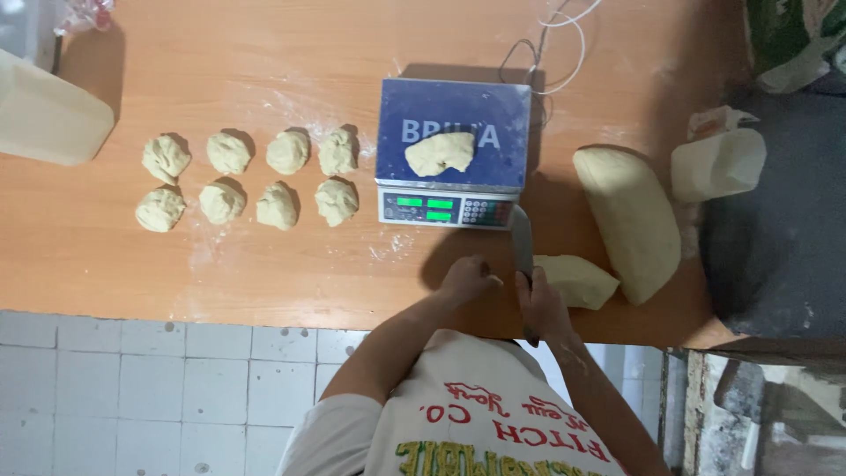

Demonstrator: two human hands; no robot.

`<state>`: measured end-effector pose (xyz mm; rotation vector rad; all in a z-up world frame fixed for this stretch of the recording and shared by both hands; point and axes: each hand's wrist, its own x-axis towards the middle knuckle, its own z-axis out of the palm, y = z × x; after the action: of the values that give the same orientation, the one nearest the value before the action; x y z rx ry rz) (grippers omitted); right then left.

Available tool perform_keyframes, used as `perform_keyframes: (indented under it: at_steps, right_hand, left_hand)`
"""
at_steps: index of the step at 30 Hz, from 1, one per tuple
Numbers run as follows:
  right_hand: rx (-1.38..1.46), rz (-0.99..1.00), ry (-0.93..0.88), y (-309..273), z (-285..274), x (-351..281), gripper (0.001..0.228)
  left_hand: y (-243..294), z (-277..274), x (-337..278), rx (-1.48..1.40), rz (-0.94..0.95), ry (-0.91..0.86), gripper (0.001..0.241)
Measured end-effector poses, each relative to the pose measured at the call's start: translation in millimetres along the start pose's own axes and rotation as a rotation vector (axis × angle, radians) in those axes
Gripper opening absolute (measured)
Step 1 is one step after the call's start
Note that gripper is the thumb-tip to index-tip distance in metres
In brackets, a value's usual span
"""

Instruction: Cutting a large piece of dough into smaller portions and weighing each on a digital scale for consistency.

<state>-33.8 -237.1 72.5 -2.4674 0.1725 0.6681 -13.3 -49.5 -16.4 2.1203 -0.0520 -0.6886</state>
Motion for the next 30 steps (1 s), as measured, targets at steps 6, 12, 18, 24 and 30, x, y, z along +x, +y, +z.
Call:
perform_keyframes:
  at_steps: [6, 12, 18, 24, 30]
  right_hand:
    - [0.074, -0.046, 0.075, 53, -14, 5, 0.045]
    - [0.114, -0.176, 0.124, 113, 18, 31, 0.041]
    - [0.079, -0.026, -0.055, 42, -3, 19, 0.074]
    - [0.360, -0.171, -0.007, -34, -38, 31, 0.037]
    - [0.238, -0.272, 0.009, -78, -24, 75, 0.037]
  left_hand:
    - [17, 73, 49, -0.076, -0.173, 0.066, 0.050]
    - [47, 64, 37, 0.372, 0.043, 0.003, 0.026]
    - [98, -32, -17, -0.015, 0.046, -0.325, 0.067]
    - [64, -121, -12, -0.253, -0.087, 0.577, 0.023]
    - [15, -203, -2, -0.135, 0.076, 0.986, 0.011]
